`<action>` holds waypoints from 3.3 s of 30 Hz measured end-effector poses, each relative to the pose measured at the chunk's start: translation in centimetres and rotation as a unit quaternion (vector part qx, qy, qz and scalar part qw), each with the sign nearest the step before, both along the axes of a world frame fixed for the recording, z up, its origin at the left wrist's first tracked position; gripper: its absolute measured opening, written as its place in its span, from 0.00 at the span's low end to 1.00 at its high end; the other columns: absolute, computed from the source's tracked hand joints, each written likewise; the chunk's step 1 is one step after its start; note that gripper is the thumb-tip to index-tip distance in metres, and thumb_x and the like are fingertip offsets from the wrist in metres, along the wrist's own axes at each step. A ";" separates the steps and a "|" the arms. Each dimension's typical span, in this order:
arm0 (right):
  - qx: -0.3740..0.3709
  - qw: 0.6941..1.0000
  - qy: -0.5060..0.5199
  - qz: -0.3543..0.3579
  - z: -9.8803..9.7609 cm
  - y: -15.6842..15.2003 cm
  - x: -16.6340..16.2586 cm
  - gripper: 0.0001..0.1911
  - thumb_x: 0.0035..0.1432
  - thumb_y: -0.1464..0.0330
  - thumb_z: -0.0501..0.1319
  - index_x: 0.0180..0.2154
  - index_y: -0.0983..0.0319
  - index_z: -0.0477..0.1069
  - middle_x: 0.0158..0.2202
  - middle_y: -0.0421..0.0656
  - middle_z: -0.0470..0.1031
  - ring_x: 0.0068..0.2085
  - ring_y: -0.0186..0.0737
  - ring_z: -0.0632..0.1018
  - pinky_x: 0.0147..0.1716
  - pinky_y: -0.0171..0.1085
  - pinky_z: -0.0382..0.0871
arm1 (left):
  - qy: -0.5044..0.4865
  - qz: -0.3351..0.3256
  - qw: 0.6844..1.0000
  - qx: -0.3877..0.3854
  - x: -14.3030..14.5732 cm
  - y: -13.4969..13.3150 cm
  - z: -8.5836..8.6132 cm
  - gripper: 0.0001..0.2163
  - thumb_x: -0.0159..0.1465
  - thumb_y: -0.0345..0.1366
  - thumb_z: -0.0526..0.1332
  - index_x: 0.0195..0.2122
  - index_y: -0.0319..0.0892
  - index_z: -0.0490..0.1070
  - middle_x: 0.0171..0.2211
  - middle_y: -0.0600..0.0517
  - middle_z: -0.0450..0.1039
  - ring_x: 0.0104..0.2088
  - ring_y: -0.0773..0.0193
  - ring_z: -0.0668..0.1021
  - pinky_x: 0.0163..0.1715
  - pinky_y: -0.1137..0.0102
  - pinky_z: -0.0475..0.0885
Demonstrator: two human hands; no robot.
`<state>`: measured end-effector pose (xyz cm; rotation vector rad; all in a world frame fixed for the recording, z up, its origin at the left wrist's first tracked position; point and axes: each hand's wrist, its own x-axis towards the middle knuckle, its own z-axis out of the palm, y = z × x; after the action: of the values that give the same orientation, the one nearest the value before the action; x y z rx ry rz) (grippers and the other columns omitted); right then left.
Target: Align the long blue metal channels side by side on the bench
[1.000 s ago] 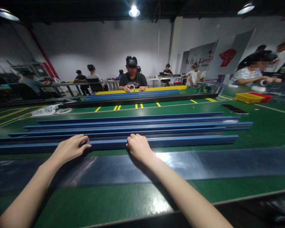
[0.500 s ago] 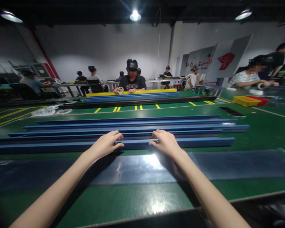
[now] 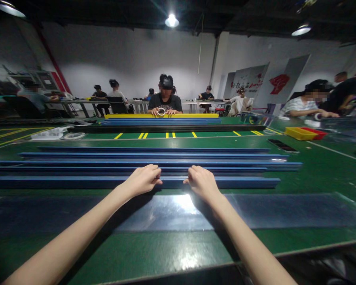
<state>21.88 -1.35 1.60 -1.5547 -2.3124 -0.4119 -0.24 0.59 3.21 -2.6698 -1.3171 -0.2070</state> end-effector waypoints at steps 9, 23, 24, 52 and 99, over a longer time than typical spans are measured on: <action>-0.034 0.995 0.054 0.077 -0.2 -0.1 -3.2 0.07 0.52 0.64 0.60 0.30 0.61 0.67 0.31 0.40 0.71 0.34 0.35 0.70 0.30 0.32 0.57 | 0.027 0.073 0.997 -0.026 -4.3 -0.8 0.8 0.04 0.59 0.36 0.55 0.28 0.43 0.64 0.32 0.53 0.70 0.36 0.62 0.72 0.24 0.72 0.58; 0.011 0.992 0.120 0.039 -1.8 -0.5 2.9 0.07 0.55 0.67 0.55 0.26 0.61 0.64 0.27 0.42 0.68 0.31 0.36 0.69 0.28 0.33 0.57 | -0.006 0.182 0.973 -0.142 -7.8 -0.3 2.9 0.09 0.55 0.43 0.58 0.25 0.44 0.68 0.28 0.54 0.73 0.30 0.62 0.74 0.24 0.73 0.57; 0.013 0.993 0.112 0.040 -1.8 -0.4 2.7 0.07 0.55 0.68 0.55 0.26 0.61 0.63 0.27 0.41 0.67 0.30 0.36 0.68 0.28 0.32 0.57 | -0.011 0.171 0.976 -0.137 -7.6 -0.4 2.9 0.09 0.55 0.43 0.58 0.26 0.44 0.68 0.28 0.54 0.73 0.30 0.62 0.74 0.24 0.73 0.57; -0.040 0.990 0.059 0.124 -0.5 0.1 -2.1 0.04 0.54 0.67 0.58 0.31 0.61 0.67 0.31 0.41 0.70 0.34 0.35 0.70 0.30 0.32 0.59 | -0.037 0.031 0.995 -0.084 -1.2 -0.3 0.6 0.03 0.57 0.35 0.56 0.28 0.43 0.65 0.30 0.53 0.70 0.32 0.64 0.73 0.25 0.74 0.58; 0.004 0.988 0.102 0.111 -2.9 -0.4 2.7 0.08 0.59 0.69 0.50 0.29 0.61 0.62 0.29 0.45 0.67 0.33 0.39 0.67 0.30 0.37 0.60 | -0.034 0.083 0.993 -0.078 -3.4 -1.0 0.3 0.06 0.60 0.37 0.52 0.29 0.43 0.64 0.33 0.51 0.69 0.36 0.61 0.72 0.34 0.71 0.63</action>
<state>24.63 -1.76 -1.28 -1.2514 -2.2854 -0.1963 -3.62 -0.40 3.56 -2.6812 -1.6322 -0.1835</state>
